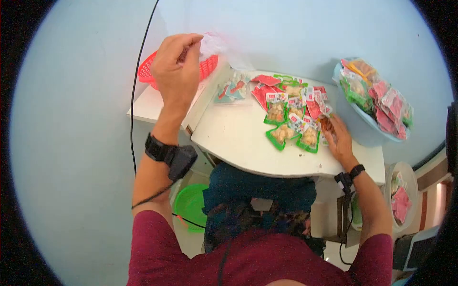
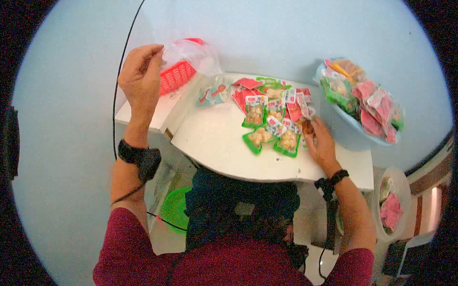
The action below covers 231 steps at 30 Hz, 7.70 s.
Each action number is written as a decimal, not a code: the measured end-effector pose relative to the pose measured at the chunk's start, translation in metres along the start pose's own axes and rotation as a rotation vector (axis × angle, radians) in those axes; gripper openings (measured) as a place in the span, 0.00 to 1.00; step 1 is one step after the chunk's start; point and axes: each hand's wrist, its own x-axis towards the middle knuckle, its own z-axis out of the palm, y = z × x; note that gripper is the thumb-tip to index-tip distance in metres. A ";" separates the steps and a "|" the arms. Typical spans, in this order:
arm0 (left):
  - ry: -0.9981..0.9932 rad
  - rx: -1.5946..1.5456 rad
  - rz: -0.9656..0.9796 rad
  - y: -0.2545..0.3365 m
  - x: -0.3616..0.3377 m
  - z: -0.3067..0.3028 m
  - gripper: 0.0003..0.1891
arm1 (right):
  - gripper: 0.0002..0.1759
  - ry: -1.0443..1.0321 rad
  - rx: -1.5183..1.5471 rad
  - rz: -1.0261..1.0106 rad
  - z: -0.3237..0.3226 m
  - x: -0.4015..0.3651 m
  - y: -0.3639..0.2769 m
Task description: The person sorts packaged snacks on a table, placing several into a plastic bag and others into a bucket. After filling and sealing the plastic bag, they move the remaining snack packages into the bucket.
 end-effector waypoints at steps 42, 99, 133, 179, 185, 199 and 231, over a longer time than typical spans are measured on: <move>-0.362 -0.837 -1.605 0.123 -0.189 0.009 0.21 | 0.13 0.382 1.527 0.687 -0.026 -0.030 -0.129; -0.563 0.196 -0.414 0.092 -0.244 0.049 0.10 | 0.13 -0.046 1.290 0.624 0.092 0.019 -0.165; -0.385 0.230 -0.517 0.087 -0.226 0.048 0.04 | 0.06 -0.050 1.204 0.500 0.092 0.010 -0.169; -0.390 0.419 -0.151 0.107 -0.222 0.028 0.12 | 0.08 0.270 0.654 0.275 0.094 0.002 -0.168; -0.340 0.495 -0.145 0.076 -0.221 0.035 0.07 | 0.16 0.274 0.672 0.234 0.103 0.004 -0.168; -0.332 0.343 -0.299 0.049 -0.238 0.063 0.04 | 0.13 0.318 0.552 0.311 0.069 0.014 -0.143; -0.318 0.256 -0.384 0.049 -0.237 0.065 0.03 | 0.08 -0.218 0.808 0.715 -0.006 0.026 -0.115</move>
